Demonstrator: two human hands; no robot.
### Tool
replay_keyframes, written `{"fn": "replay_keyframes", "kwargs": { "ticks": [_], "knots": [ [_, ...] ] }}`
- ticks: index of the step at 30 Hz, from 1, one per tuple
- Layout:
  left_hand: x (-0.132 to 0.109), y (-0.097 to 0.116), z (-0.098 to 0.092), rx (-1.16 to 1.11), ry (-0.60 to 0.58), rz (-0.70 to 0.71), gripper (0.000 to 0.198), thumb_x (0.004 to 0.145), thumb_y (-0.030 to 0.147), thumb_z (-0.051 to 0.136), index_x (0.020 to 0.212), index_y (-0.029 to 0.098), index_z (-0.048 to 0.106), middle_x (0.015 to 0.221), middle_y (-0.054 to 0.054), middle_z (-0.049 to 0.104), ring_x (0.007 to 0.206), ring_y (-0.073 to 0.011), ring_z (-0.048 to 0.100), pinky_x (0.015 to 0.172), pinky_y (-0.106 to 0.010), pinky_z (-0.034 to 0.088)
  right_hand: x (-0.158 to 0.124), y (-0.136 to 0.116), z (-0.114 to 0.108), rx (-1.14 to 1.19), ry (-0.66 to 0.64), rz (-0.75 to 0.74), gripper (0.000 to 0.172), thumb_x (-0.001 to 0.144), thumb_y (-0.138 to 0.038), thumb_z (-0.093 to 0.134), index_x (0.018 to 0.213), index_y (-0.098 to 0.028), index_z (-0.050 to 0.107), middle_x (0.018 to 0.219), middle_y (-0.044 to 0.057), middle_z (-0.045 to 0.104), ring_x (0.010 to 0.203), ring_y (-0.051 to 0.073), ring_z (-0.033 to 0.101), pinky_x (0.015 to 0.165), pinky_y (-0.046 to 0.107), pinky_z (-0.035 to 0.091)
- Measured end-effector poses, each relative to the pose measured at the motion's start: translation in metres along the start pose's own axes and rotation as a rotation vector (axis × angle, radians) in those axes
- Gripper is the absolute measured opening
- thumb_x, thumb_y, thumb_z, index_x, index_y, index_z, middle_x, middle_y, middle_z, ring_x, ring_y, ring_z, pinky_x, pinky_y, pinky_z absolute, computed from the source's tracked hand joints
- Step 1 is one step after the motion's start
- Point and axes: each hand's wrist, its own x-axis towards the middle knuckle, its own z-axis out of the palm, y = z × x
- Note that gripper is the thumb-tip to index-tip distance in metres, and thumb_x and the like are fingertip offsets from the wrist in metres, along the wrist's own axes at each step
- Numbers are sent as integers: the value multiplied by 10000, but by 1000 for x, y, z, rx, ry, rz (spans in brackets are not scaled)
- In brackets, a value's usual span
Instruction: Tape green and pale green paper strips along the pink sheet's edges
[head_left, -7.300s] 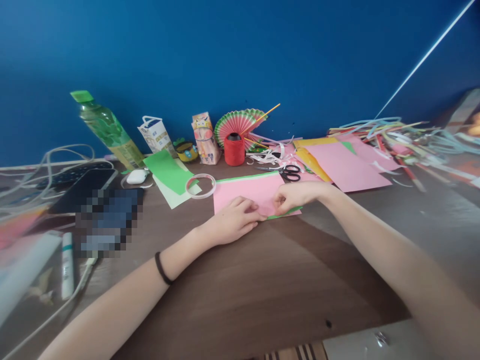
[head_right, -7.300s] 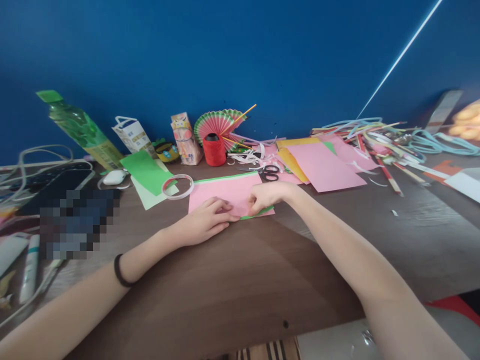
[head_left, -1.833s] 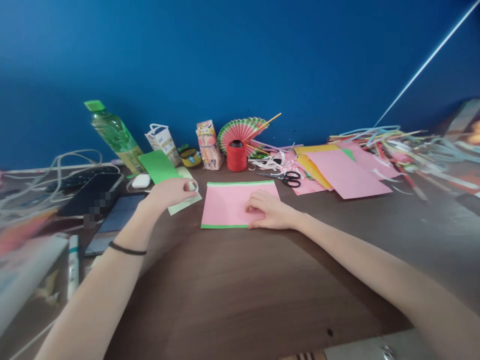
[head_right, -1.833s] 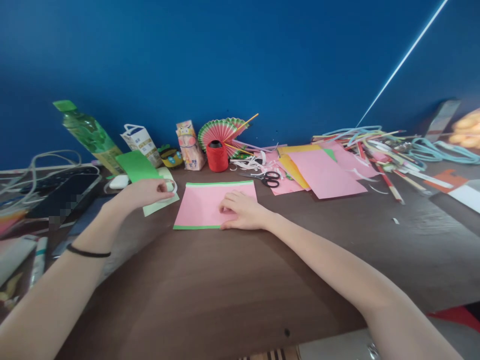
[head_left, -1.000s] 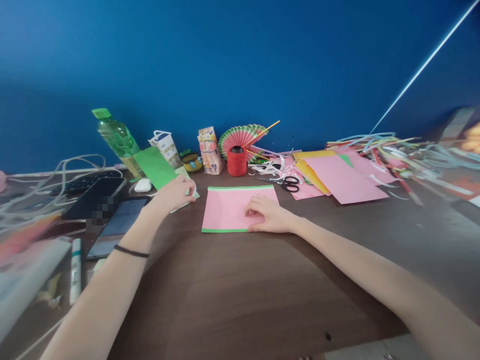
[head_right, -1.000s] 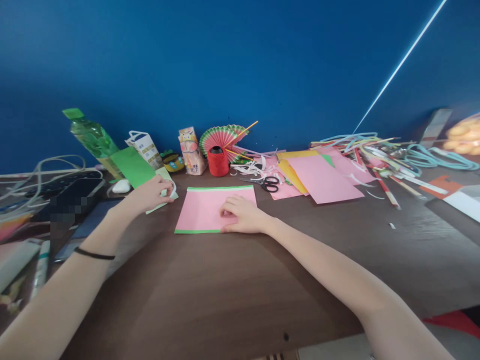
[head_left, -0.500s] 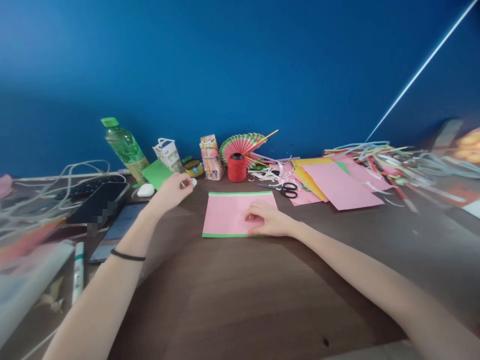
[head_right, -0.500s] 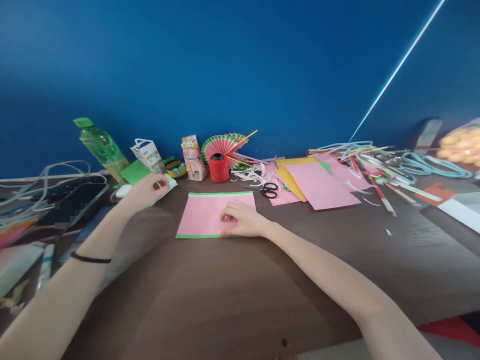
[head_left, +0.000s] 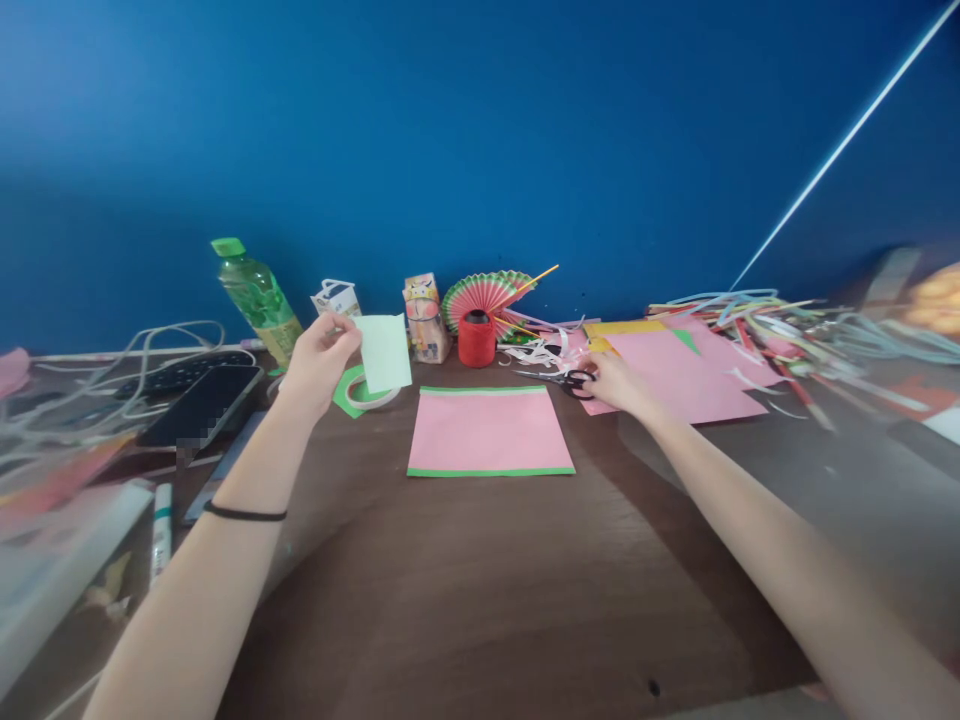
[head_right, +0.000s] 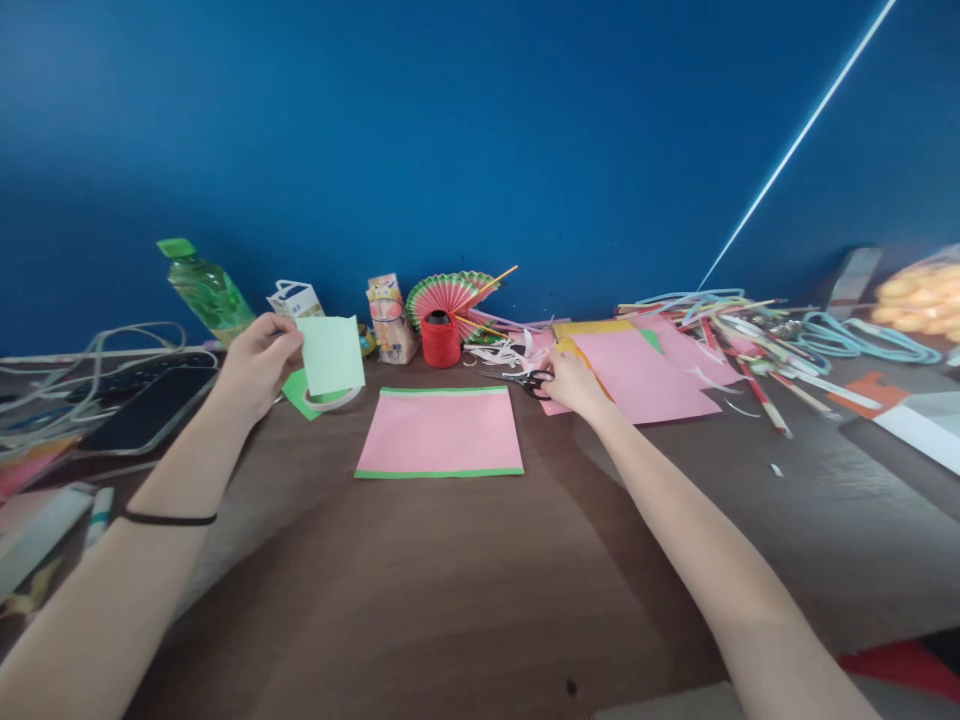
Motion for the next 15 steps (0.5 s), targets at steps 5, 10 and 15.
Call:
{"fn": "replay_keyframes", "kwargs": {
  "ticks": [5,10,15],
  "knots": [
    [-4,-1,-1,368,66,10,179,587,118,574,732,192,499,546,43,544,477,-107,504,498,-217,406,-1,0,-3,-67,-131,-33,197,653,-230,630,838,-164,620,822,52,654,740,178,599,639,261,431],
    [-4,1,-1,324,-3,56,395,567,128,609,945,193,515,706,18,589,568,-127,548,497,-206,405,-3,-6,-7,-145,-141,-69,128,675,-255,624,772,-178,654,829,57,660,778,194,582,648,272,408],
    [-5,4,1,203,-118,-13,293,582,215,648,866,147,623,819,-29,645,764,-187,589,682,-274,461,-7,-13,-13,-210,-151,-113,137,706,-239,597,809,-186,671,844,62,652,821,211,559,658,285,387]
  ]
}}
